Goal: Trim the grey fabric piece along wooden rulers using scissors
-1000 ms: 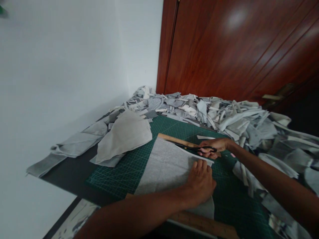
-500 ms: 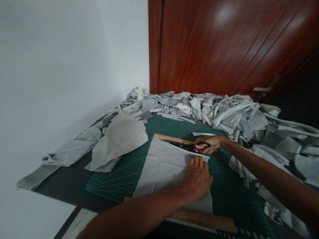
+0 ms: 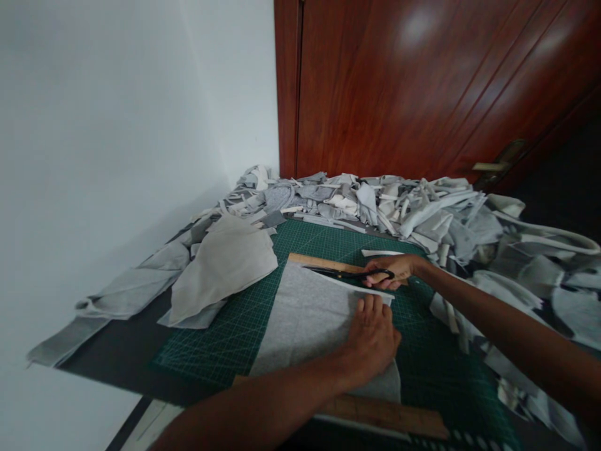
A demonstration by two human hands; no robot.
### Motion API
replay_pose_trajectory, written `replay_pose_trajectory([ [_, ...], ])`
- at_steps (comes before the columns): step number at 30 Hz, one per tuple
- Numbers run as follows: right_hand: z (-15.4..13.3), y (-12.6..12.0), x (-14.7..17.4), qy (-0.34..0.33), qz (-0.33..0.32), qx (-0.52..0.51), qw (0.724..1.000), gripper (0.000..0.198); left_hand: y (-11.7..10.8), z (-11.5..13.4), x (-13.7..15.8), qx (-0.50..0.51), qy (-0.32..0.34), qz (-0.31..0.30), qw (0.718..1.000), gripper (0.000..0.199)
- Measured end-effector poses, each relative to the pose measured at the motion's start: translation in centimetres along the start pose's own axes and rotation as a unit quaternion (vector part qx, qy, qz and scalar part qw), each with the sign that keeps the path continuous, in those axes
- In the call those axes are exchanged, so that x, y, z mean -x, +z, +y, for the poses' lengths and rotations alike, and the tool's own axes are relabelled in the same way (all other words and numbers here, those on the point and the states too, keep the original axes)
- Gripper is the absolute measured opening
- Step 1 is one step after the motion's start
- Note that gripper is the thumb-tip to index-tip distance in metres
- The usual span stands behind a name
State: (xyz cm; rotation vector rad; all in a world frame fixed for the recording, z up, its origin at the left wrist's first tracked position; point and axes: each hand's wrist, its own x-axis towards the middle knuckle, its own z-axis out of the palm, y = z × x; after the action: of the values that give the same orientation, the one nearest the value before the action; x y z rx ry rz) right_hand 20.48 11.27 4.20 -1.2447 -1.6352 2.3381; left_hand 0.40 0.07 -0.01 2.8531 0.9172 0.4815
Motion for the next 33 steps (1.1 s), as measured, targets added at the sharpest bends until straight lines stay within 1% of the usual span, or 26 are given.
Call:
replay_pose_trajectory([
  [5,-0.4,-0.1,-0.3,-0.007,-0.037,-0.002,0.999,0.056,-0.2,0.0,0.1,-0.003,0.001,0.007,1.000,0.026],
  [8,-0.8,0.0,-0.4,-0.011,-0.045,-0.007,0.999,0.060,-0.2,0.0,0.1,0.001,-0.002,0.008,1.000,0.026],
  [13,-1.8,0.7,-0.9,-0.006,-0.049,0.001,0.999,0.061,-0.2,-0.1,0.1,0.014,0.001,0.004,1.000,0.026],
  [20,-3.8,1.4,-2.7,-0.001,-0.105,-0.024,0.994,0.055,-0.5,0.0,0.2,0.027,-0.001,0.004,1.000,0.023],
  [24,-3.8,1.1,-2.9,-0.002,-0.114,-0.034,0.993,0.058,-0.5,0.0,0.3,0.027,0.002,0.003,1.000,0.024],
  [28,-3.5,0.6,-2.8,0.021,-0.108,-0.051,0.993,0.058,-0.4,-0.1,0.4,0.032,0.000,0.003,0.999,0.028],
  [33,-3.9,0.3,-3.5,0.020,-0.131,-0.058,0.989,0.060,-0.4,0.0,0.3,0.036,0.001,-0.011,0.999,0.028],
])
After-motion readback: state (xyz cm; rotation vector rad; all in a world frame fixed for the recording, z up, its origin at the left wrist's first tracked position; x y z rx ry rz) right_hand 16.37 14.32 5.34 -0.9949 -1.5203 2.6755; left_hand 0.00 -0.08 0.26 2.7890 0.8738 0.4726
